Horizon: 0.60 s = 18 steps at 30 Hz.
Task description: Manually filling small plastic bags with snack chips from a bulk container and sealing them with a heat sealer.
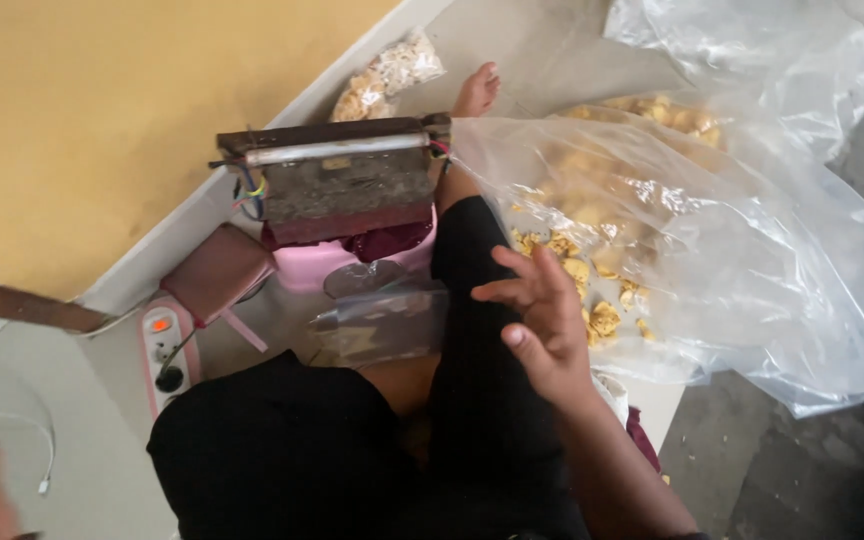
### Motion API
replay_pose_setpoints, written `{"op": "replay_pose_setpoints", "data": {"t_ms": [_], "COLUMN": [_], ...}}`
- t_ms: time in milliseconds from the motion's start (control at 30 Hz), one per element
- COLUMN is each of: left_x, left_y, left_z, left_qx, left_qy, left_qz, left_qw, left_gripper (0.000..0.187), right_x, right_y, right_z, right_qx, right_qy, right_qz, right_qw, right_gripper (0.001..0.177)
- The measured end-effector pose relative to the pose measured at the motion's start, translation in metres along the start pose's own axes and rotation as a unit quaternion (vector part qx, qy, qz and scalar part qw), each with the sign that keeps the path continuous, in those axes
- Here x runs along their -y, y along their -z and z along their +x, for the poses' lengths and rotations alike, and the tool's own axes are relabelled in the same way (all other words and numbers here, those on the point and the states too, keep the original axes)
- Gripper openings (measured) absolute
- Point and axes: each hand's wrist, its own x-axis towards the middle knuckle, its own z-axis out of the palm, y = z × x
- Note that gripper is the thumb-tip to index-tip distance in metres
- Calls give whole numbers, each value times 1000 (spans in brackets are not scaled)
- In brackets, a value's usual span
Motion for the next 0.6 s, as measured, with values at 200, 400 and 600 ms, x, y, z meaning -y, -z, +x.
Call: {"op": "replay_pose_setpoints", "data": {"t_ms": [200, 400, 600], "left_x": [50, 55, 113], "left_y": [-177, -209, -157], "left_z": [-108, -128, -59], "left_qx": [139, 203, 208], "left_qy": [45, -78, -190], "left_qz": [41, 184, 215], "left_qw": [988, 959, 935], "left_gripper": [49, 44, 42], "right_x": [-19, 44, 65], "right_y": [107, 346, 555], "right_z": [-36, -127, -218], "right_qx": [-143, -311, -546], "right_qy": [-112, 28, -287], "right_qz": [-382, -758, -622], "right_qw": [906, 573, 482], "right_gripper": [20, 45, 77]}}
